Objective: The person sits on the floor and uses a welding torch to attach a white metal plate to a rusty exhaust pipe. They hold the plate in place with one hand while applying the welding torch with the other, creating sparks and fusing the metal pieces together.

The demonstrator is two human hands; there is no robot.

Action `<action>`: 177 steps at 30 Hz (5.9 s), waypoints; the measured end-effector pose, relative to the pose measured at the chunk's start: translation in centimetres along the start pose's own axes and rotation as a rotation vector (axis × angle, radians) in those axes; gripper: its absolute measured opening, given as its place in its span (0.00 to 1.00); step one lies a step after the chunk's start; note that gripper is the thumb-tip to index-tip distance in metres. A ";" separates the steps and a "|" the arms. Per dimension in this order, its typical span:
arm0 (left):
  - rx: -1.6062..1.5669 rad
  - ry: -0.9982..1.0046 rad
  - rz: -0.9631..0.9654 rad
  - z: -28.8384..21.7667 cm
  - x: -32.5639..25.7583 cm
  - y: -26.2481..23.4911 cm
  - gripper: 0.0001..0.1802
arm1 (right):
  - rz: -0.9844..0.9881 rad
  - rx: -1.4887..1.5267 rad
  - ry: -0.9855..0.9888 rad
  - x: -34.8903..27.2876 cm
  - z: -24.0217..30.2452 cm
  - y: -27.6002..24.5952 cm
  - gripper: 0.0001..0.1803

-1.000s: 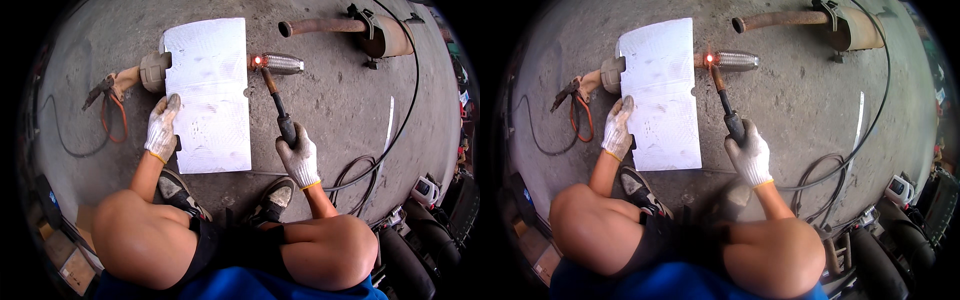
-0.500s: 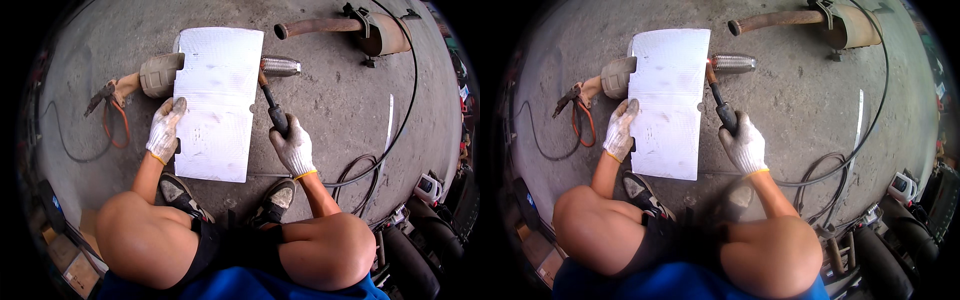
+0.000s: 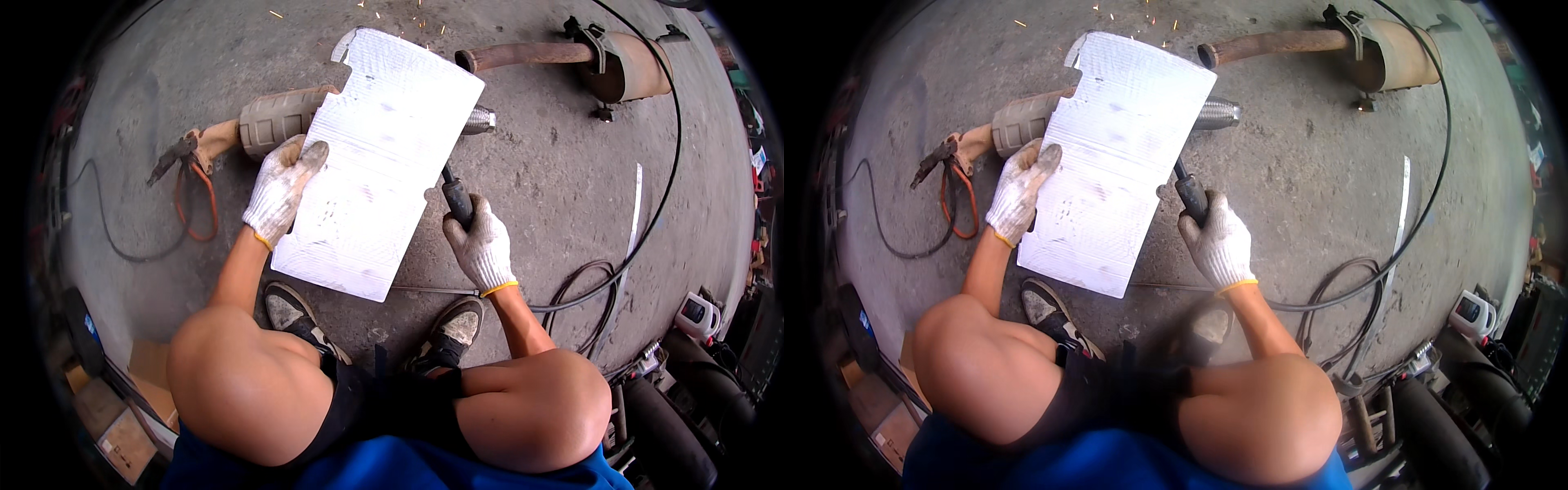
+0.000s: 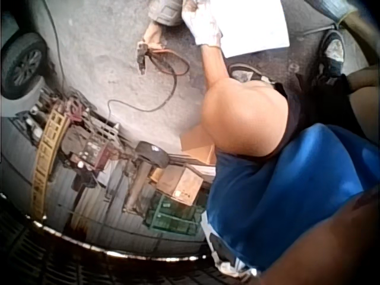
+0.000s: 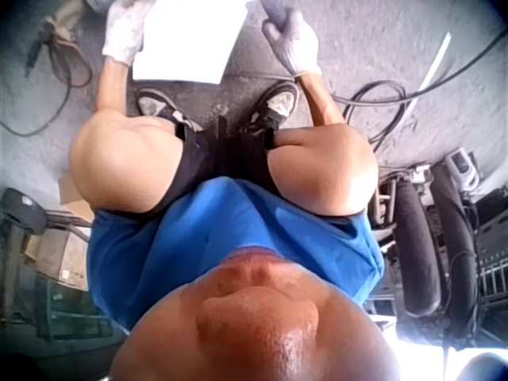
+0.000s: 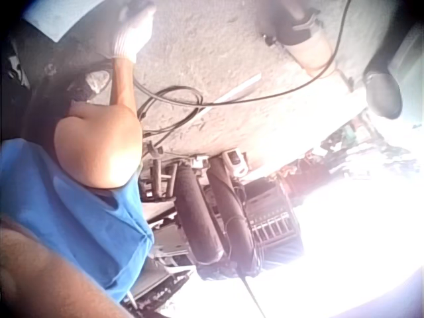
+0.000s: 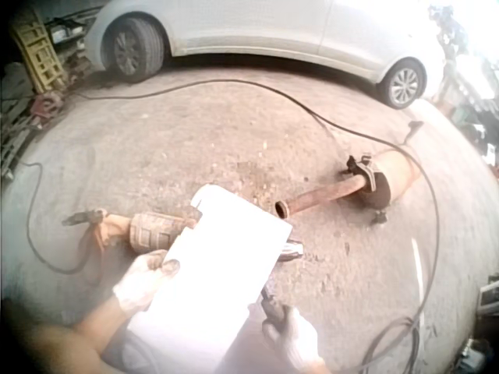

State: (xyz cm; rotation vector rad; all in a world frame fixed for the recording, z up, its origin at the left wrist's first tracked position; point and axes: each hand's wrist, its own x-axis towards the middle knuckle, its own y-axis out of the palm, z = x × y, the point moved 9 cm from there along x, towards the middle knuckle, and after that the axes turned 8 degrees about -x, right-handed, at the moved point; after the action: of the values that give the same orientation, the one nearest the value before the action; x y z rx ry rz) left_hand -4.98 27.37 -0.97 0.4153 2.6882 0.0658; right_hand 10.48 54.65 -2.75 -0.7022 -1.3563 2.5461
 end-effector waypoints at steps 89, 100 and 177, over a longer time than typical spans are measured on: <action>-0.338 0.037 -0.255 3.1 -0.8 -4.3 0.15 | -0.100 0.032 -0.049 -2.1 -0.2 0.8 0.30; -0.079 -0.004 -0.024 1.9 -0.2 -1.4 0.17 | -0.105 0.022 -0.040 -1.3 0.7 0.3 0.29; -0.003 -0.020 -0.003 1.8 -0.6 -0.2 0.17 | -0.128 0.068 -0.098 -1.2 -0.4 0.6 0.29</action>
State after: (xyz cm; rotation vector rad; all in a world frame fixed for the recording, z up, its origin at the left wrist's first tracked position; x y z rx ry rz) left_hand -3.74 26.98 -2.39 0.4084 2.6687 0.0638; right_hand 11.77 54.17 -3.05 -0.4690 -1.2922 2.5410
